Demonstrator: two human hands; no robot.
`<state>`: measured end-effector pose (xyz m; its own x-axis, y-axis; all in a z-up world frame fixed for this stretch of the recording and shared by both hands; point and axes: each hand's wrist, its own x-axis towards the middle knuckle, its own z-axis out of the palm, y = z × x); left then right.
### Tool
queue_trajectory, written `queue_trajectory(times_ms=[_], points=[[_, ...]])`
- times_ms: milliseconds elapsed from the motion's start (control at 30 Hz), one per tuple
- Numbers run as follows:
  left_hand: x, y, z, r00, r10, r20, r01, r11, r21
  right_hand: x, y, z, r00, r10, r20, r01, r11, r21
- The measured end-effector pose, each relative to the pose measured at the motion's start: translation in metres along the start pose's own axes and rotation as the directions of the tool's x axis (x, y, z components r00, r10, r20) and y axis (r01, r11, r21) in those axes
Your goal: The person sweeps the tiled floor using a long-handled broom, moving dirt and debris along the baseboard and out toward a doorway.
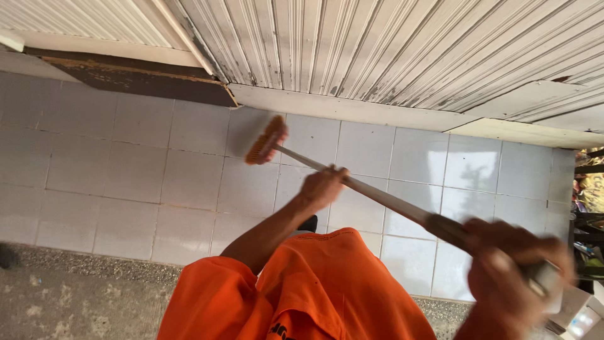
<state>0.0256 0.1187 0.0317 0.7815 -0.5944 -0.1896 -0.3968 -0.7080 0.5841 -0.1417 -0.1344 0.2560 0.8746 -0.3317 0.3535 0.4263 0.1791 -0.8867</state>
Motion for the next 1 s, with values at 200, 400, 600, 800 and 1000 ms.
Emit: queue_trajectory(times_ms=[200, 400, 600, 800, 1000], points=[[-0.013, -0.085, 0.018, 0.966, -0.256, -0.028, 0.257, 0.966, 0.035, 0.005, 0.077, 0.056, 0.985, 0.101, 0.137, -0.091, 0.993, -0.077], [0.007, -0.044, 0.074, 0.995, -0.095, -0.037, 0.096, 0.995, 0.033, -0.006, 0.027, 0.048, 0.992, 0.125, -0.028, -0.128, 0.942, -0.311], [0.033, 0.054, 0.085, 0.975, 0.221, 0.013, -0.221, 0.975, 0.029, -0.017, -0.043, 0.042, 0.983, 0.032, -0.182, -0.114, 0.881, -0.458], [0.018, 0.082, 0.044, 0.956, 0.266, 0.123, -0.273, 0.961, 0.051, -0.023, -0.073, 0.017, 0.917, 0.164, -0.364, -0.263, 0.934, -0.241], [-0.007, -0.007, 0.014, 0.999, -0.033, 0.003, 0.033, 0.999, -0.011, -0.001, 0.000, 0.020, 0.999, 0.035, 0.023, -0.032, 0.991, -0.133]])
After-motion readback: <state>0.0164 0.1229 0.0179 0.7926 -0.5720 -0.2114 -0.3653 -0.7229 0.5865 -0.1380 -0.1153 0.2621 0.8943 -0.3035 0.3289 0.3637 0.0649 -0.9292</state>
